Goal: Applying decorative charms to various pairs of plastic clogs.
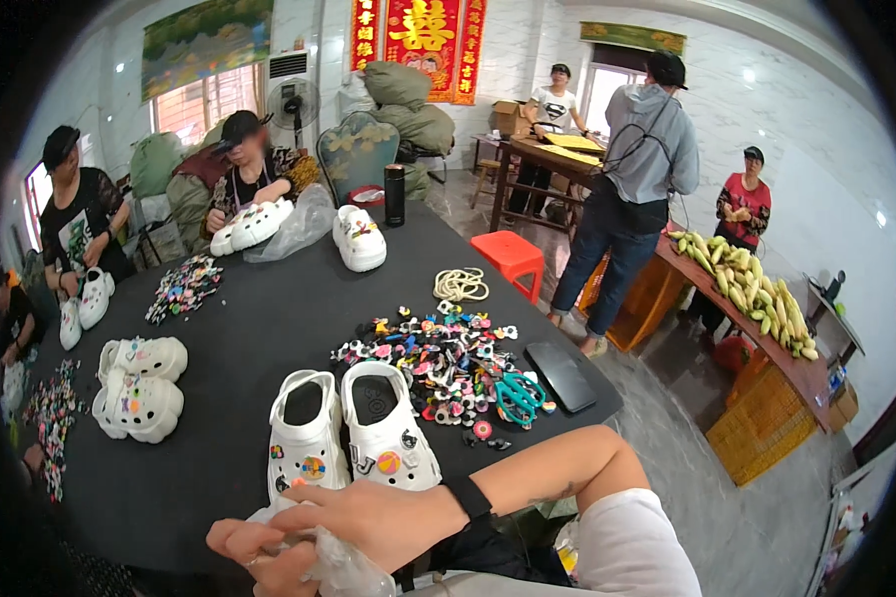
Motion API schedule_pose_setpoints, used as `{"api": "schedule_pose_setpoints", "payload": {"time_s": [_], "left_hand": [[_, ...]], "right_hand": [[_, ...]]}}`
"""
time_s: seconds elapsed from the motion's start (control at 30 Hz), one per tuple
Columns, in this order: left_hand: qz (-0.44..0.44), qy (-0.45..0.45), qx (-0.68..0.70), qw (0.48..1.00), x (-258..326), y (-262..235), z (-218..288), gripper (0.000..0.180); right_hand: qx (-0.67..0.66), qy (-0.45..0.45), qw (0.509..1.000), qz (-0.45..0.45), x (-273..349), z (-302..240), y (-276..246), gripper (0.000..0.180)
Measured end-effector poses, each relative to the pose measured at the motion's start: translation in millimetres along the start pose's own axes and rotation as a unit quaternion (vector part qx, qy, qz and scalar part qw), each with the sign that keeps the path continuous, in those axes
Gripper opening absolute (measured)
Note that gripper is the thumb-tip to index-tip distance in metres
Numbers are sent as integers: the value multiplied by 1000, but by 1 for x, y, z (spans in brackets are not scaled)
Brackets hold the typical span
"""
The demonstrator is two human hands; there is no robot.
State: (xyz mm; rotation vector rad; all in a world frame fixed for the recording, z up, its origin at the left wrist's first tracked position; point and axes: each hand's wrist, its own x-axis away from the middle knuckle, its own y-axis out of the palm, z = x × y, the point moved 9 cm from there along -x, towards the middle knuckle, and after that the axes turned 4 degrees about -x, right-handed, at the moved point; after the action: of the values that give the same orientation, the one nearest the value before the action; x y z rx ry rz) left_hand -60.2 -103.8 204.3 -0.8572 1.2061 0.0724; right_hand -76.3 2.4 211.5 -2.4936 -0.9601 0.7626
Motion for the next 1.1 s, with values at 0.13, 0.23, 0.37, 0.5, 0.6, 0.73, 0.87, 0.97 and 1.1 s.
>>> {"api": "schedule_pose_setpoints", "payload": {"time_s": [0.13, 0.23, 0.37, 0.5, 0.6, 0.73, 0.87, 0.97, 1.1], "left_hand": [[-56, 8, 28, 998, -8, 7, 2, 25], [-90, 55, 87, 991, -14, 16, 4, 51], [-41, -126, 267, 955, -9, 21, -35, 50], [-60, -190, 215, 956, 7, 24, -54, 47], [-86, -140, 110, 980, 9, 42, -42, 46], [-122, -125, 119, 977, 23, 63, -30, 47], [-133, -118, 104, 979, 31, 79, -27, 49], [-104, -82, 39, 990, 34, 82, -24, 41], [-80, -85, 28, 993, 35, 82, -25, 34]], "right_hand": [[95, -16, 995, 24, 4, 11, -6, 46], [79, 42, 996, 10, 12, 31, -16, 40], [-19, 39, 993, 112, 26, 32, -75, 39], [-20, 151, 921, 359, 41, 62, -165, 38], [135, 43, 891, 431, 39, 61, -189, 53], [337, 131, 907, 215, 32, 85, -152, 45], [389, 177, 889, 163, 24, 100, -152, 23], [381, 232, 892, 79, 9, 116, -147, 17], [234, 266, 935, -16, 7, 171, -142, 17]]}}
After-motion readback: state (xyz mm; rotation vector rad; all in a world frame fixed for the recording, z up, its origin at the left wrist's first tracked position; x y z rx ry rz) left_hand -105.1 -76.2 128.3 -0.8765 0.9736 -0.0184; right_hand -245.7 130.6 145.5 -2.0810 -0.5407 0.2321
